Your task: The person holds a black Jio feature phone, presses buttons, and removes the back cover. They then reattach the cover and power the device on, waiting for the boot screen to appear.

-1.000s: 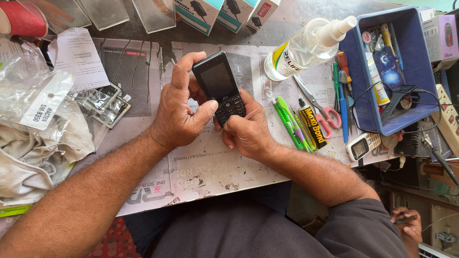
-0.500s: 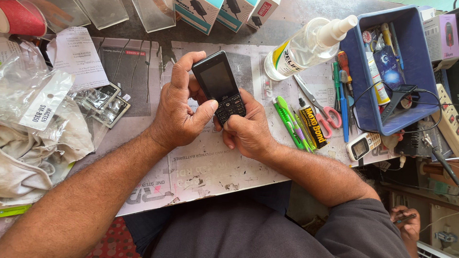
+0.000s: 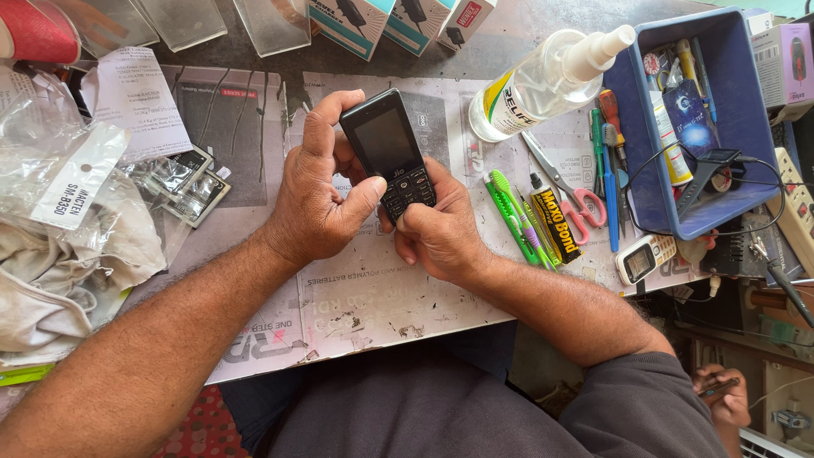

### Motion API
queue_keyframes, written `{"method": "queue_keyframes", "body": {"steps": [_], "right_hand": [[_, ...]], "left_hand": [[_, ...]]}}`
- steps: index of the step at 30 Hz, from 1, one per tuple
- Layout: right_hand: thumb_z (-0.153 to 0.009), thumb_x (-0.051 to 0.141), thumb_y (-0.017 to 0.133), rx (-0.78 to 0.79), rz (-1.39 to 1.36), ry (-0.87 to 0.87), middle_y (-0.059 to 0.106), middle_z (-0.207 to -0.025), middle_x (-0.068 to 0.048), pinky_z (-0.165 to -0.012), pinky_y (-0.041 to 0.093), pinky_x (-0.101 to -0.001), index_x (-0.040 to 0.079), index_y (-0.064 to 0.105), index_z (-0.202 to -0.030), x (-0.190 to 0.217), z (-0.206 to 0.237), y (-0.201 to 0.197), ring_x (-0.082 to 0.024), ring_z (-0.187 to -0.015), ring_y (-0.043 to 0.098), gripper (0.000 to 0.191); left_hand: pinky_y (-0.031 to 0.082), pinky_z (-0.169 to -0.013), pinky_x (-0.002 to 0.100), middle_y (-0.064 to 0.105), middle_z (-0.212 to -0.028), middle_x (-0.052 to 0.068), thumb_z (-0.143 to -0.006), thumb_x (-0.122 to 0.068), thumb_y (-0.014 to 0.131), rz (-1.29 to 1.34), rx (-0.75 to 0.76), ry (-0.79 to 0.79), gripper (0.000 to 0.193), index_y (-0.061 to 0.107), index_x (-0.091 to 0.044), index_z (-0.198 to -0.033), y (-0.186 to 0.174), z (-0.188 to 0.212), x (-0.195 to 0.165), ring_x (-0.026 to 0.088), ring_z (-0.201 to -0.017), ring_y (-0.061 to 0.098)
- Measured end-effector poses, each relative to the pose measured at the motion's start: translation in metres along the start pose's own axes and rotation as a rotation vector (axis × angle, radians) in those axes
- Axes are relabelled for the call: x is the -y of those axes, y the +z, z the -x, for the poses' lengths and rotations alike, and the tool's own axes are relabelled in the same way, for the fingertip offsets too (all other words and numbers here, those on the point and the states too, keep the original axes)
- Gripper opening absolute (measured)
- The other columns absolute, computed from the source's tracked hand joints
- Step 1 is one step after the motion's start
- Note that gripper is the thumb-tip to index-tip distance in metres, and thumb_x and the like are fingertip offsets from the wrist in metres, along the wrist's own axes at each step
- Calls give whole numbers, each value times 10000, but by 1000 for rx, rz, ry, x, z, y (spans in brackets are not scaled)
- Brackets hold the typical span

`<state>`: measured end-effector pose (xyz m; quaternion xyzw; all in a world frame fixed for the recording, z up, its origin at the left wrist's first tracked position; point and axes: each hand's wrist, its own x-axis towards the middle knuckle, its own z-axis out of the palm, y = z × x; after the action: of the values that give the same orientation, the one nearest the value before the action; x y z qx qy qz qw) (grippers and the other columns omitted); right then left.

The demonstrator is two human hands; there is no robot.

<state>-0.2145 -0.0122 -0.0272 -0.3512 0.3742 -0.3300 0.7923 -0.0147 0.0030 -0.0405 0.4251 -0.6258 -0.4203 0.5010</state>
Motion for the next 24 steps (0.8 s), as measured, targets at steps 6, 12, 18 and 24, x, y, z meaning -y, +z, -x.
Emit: {"method": "queue_keyframes", "body": {"steps": [6,12,18,24], "right_hand": [[-753,-114,471,4,-8,6,608,-903,-165,-383,480,-282,15,508,-1280,1,0,-1,-188,-711,630,544],[-747,-114,473,-3,1,-1,610,-891,-166,-381,482,-286,13,512,-1266,0,-1,0,-192,-706,635,536],[-749,-116,470,-2,-4,-1,611,-891,-166,-381,481,-286,4,510,-1255,0,0,-1,-193,-699,631,521],[-805,-102,493,49,50,-36,628,-937,-180,-423,497,-275,26,500,-1313,-3,0,-2,-181,-687,615,524]], "left_hand": [[637,-929,369,754,-1081,142,-920,-74,638,11,-3,31,779,201,-100,-1564,0,0,-1,229,-995,809],[642,-854,354,766,-1042,132,-904,-95,645,0,-4,-6,782,204,-97,-1550,-1,0,-1,219,-958,813],[639,-889,355,770,-1060,141,-913,-87,637,8,2,19,779,198,-92,-1557,0,-1,-1,225,-973,816],[656,-824,331,759,-1058,125,-877,-83,587,22,5,-53,761,211,-73,-1539,-2,-3,-3,193,-952,805]]}}
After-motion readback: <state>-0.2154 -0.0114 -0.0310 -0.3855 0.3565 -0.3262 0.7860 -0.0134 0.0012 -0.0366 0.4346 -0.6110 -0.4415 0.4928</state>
